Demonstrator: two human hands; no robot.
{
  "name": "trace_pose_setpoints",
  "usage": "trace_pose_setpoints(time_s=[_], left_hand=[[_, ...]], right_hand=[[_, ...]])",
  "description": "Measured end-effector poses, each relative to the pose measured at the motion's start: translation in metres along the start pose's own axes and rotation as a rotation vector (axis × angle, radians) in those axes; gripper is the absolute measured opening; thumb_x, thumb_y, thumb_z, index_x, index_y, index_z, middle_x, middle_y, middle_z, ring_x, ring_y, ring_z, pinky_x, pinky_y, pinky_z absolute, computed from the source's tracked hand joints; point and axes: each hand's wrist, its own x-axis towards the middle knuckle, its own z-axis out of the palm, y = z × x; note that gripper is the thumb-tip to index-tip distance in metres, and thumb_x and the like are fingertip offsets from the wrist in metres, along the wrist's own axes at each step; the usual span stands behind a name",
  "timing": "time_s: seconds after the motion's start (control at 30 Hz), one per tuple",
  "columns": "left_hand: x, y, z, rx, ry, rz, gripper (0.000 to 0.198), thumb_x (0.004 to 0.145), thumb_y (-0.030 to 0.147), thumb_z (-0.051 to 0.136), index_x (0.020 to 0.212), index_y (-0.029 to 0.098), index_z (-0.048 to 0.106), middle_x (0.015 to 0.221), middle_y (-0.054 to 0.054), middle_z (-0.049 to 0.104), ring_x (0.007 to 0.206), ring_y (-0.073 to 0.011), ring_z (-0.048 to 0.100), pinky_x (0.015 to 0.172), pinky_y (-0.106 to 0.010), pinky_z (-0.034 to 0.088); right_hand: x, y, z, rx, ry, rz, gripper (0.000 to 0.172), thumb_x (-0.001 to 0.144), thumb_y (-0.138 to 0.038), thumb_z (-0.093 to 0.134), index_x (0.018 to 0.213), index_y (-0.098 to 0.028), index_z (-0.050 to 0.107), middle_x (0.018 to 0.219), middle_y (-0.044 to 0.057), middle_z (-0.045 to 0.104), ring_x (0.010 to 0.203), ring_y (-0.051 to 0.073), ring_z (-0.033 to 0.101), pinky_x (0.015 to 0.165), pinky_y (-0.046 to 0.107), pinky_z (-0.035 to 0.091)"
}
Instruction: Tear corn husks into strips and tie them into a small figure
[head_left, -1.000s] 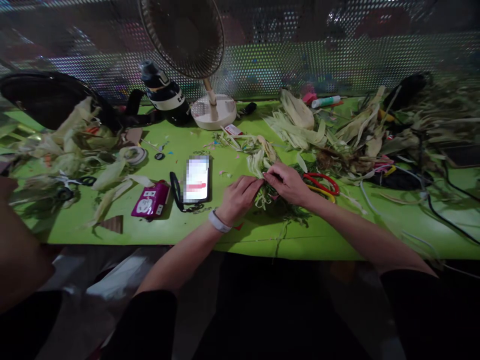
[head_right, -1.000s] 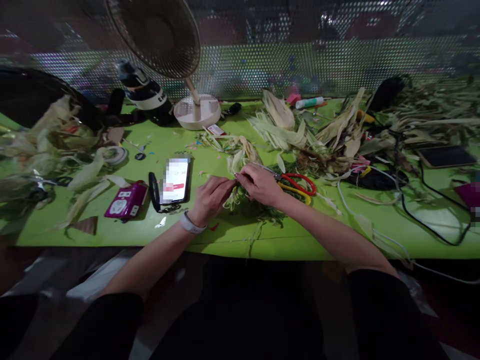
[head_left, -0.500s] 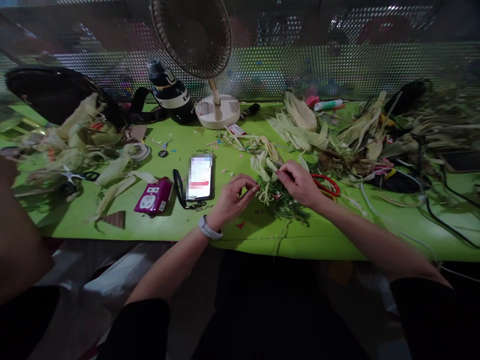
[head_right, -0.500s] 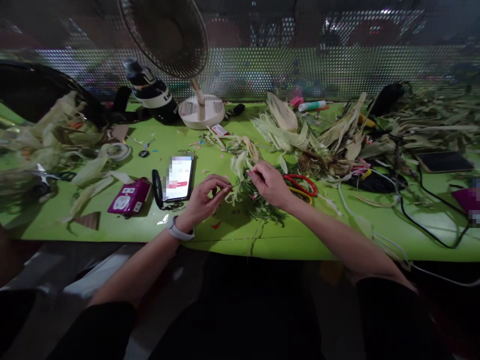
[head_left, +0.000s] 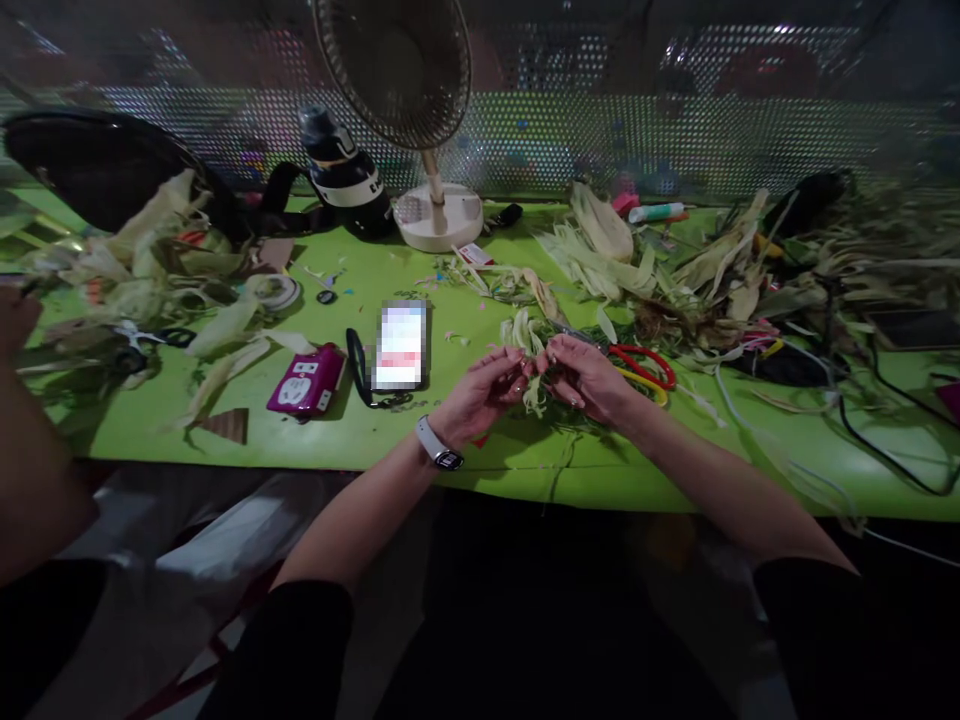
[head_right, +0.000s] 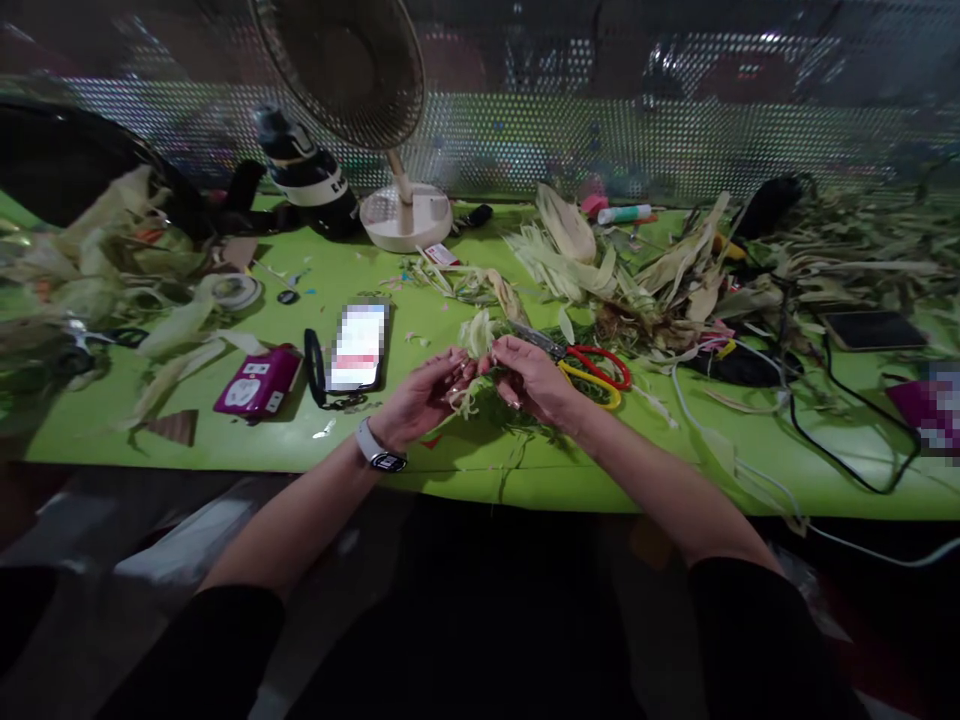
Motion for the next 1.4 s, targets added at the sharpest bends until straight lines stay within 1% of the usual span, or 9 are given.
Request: trace_pose_setpoints(time_s=[0.2, 0.53, 0.63, 0.77, 0.87, 0.93, 1.13, 1.27, 1.4], left_hand=[[-0.004, 0.008, -0.003, 0.243, -0.06, 0.013, 0.018, 0.078, 0.022, 0.079, 0.072, 0.014, 0.063, 0.065, 0.0, 0.062, 0.056, -0.005, 0.048, 0.053, -0.018, 0.033], [0.014, 0.005, -0.018, 0.498, -0.089, -0.035, 0.029, 0.073, 0.034, 0.081, 0.07, 0.015, 0.06, 0.062, 0.002, 0.058, 0.052, -0.0046, 0.04, 0.051, -0.022, 0.026], [0.02, 0.007, -0.018, 0.461, -0.079, -0.048, 0.029, 0.074, 0.032, 0.083, 0.069, 0.015, 0.06, 0.061, 0.002, 0.06, 0.052, -0.0045, 0.043, 0.051, -0.021, 0.029], [0.031, 0.018, -0.014, 0.197, -0.032, -0.006, 0.023, 0.074, 0.027, 0.084, 0.073, 0.016, 0.064, 0.069, 0.001, 0.066, 0.063, -0.0073, 0.058, 0.063, -0.021, 0.047], [0.04, 0.027, -0.013, 0.123, -0.018, 0.05, 0.02, 0.071, 0.023, 0.087, 0.079, 0.015, 0.071, 0.074, 0.0, 0.07, 0.066, -0.0066, 0.063, 0.069, -0.021, 0.052], [0.043, 0.03, -0.015, 0.161, -0.025, 0.074, 0.025, 0.065, 0.023, 0.091, 0.081, 0.014, 0.074, 0.077, 0.0, 0.072, 0.069, -0.0058, 0.065, 0.068, -0.018, 0.052], [0.039, 0.033, -0.02, 0.346, -0.026, 0.114, 0.035, 0.055, 0.023, 0.096, 0.084, 0.015, 0.076, 0.082, -0.001, 0.074, 0.072, -0.0071, 0.067, 0.065, -0.017, 0.052], [0.035, 0.032, -0.015, 0.425, -0.102, 0.145, 0.039, 0.053, 0.026, 0.096, 0.082, 0.013, 0.073, 0.078, -0.001, 0.072, 0.071, -0.0085, 0.067, 0.072, -0.023, 0.055], [0.033, 0.027, -0.013, 0.621, -0.097, 0.198, 0.034, 0.059, 0.032, 0.093, 0.076, 0.014, 0.07, 0.069, 0.001, 0.067, 0.06, -0.007, 0.058, 0.058, -0.021, 0.048]], right_hand=[[0.001, -0.001, -0.008, -0.246, -0.074, -0.03, 0.046, 0.081, -0.057, 0.076, 0.075, -0.019, 0.051, 0.065, -0.005, 0.061, 0.041, 0.001, 0.036, 0.039, 0.019, 0.02], [0.01, 0.011, -0.021, -0.397, -0.099, 0.007, 0.046, 0.081, -0.059, 0.073, 0.074, -0.02, 0.05, 0.062, -0.006, 0.059, 0.044, 0.003, 0.035, 0.04, 0.02, 0.02], [0.012, 0.009, -0.024, -0.404, -0.08, 0.003, 0.047, 0.081, -0.061, 0.072, 0.073, -0.02, 0.051, 0.06, -0.007, 0.057, 0.042, 0.003, 0.035, 0.041, 0.02, 0.022], [0.02, -0.003, -0.021, -0.318, 0.005, -0.058, 0.049, 0.075, -0.064, 0.076, 0.076, -0.02, 0.052, 0.069, -0.005, 0.061, 0.046, 0.005, 0.044, 0.044, 0.022, 0.034], [0.03, -0.011, -0.018, -0.324, 0.053, -0.105, 0.05, 0.072, -0.064, 0.078, 0.077, -0.021, 0.052, 0.069, -0.004, 0.058, 0.054, 0.009, 0.051, 0.052, 0.024, 0.042], [0.035, -0.015, -0.019, -0.437, 0.096, -0.185, 0.048, 0.075, -0.065, 0.075, 0.078, -0.021, 0.055, 0.068, -0.003, 0.056, 0.059, 0.011, 0.052, 0.056, 0.026, 0.044], [0.032, -0.02, -0.025, -1.037, 0.208, -0.659, 0.032, 0.092, -0.049, 0.064, 0.077, -0.021, 0.062, 0.088, 0.006, 0.061, 0.084, 0.019, 0.057, 0.075, 0.034, 0.047], [0.026, -0.018, -0.019, -1.186, 0.142, -0.76, 0.02, 0.096, -0.036, 0.058, 0.082, -0.022, 0.063, 0.091, 0.007, 0.063, 0.088, 0.02, 0.059, 0.075, 0.034, 0.047], [0.023, -0.013, -0.01, -1.245, 0.106, -0.804, 0.017, 0.096, -0.033, 0.058, 0.085, -0.022, 0.064, 0.094, 0.007, 0.064, 0.09, 0.02, 0.06, 0.079, 0.036, 0.048]])
